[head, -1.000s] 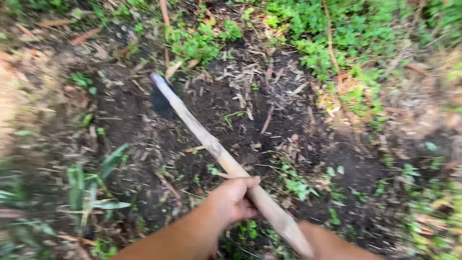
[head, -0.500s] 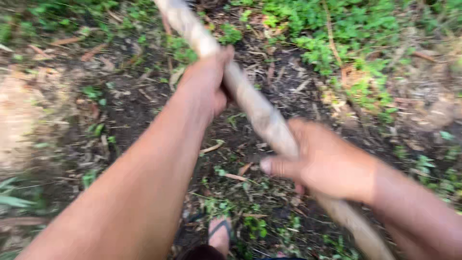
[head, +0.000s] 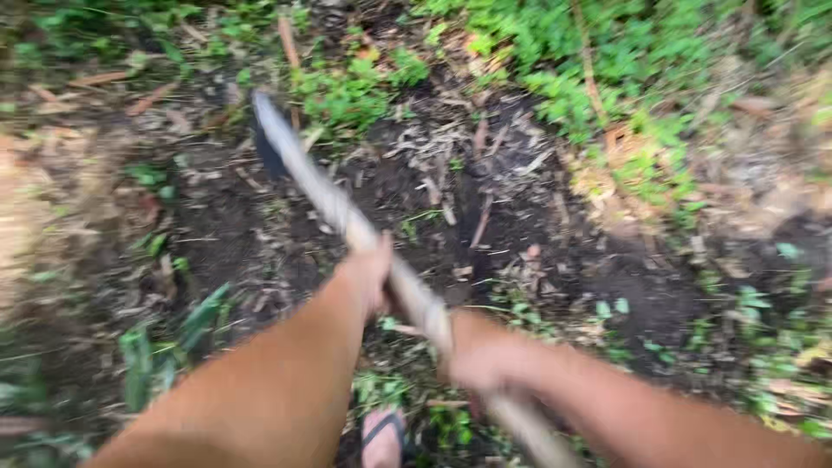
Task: The person digs into the soil with a hoe, repeatedly swinging the blade into the ground and pulling it back to turn the earth and remove small plants.
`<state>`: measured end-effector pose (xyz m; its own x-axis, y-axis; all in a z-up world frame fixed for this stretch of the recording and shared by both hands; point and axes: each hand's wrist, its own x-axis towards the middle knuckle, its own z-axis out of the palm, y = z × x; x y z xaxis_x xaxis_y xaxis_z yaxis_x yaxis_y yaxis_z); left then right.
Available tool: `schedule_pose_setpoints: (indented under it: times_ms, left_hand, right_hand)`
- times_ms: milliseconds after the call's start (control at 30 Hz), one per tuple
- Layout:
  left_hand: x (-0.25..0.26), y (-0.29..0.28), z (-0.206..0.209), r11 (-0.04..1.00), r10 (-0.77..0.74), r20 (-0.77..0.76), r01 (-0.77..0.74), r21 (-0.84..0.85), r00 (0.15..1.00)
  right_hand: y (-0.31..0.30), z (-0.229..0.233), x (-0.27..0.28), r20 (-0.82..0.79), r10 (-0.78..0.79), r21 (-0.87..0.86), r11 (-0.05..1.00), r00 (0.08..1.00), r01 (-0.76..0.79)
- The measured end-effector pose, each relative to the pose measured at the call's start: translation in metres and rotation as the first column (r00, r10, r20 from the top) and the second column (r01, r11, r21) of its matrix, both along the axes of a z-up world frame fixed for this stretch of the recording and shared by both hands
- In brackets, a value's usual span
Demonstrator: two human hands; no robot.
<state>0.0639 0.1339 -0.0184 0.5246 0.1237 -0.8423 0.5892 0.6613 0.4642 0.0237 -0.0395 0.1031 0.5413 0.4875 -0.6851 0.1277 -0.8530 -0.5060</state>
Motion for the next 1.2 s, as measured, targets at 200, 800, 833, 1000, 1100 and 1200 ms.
schedule_pose_setpoints:
  times_ms: [200, 800, 833, 1000, 1100, 1200]
  left_hand:
    - [-0.047, -0.065, -0.055, 0.889, 0.011, -0.022, -0.02, -0.457, 1.0]
    - [0.079, 0.074, 0.156, 0.989, 0.047, 0.4, -0.1, 0.112, 0.915]
    - [0.087, 0.083, 0.153, 0.99, 0.071, 0.38, -0.111, 0.084, 0.922]
    - [0.063, 0.081, 0.07, 0.992, -0.051, 0.15, 0.032, 0.125, 0.987]
    - [-0.003, 0.006, 0.009, 0.993, -0.073, 0.004, 0.073, -0.089, 0.997]
    - [-0.071, -0.052, -0.017, 0.944, -0.07, -0.069, 0.044, -0.328, 0.995]
  right_hand:
    - [-0.083, 0.006, -0.044, -0.175, -0.181, -0.171, 0.974, 0.968, 0.151]
    - [0.023, 0.105, 0.041, 0.025, -0.225, 0.18, 0.959, 0.974, 0.217]
    - [0.032, 0.098, 0.048, 0.05, -0.181, 0.189, 0.967, 0.982, 0.168]
    - [0.029, 0.041, 0.04, -0.133, -0.189, 0.017, 0.981, 0.973, 0.193]
    - [-0.03, 0.015, -0.005, -0.287, -0.148, -0.131, 0.985, 0.946, 0.115]
    - [-0.098, 0.008, -0.053, -0.164, -0.066, -0.152, 0.988, 0.984, 0.041]
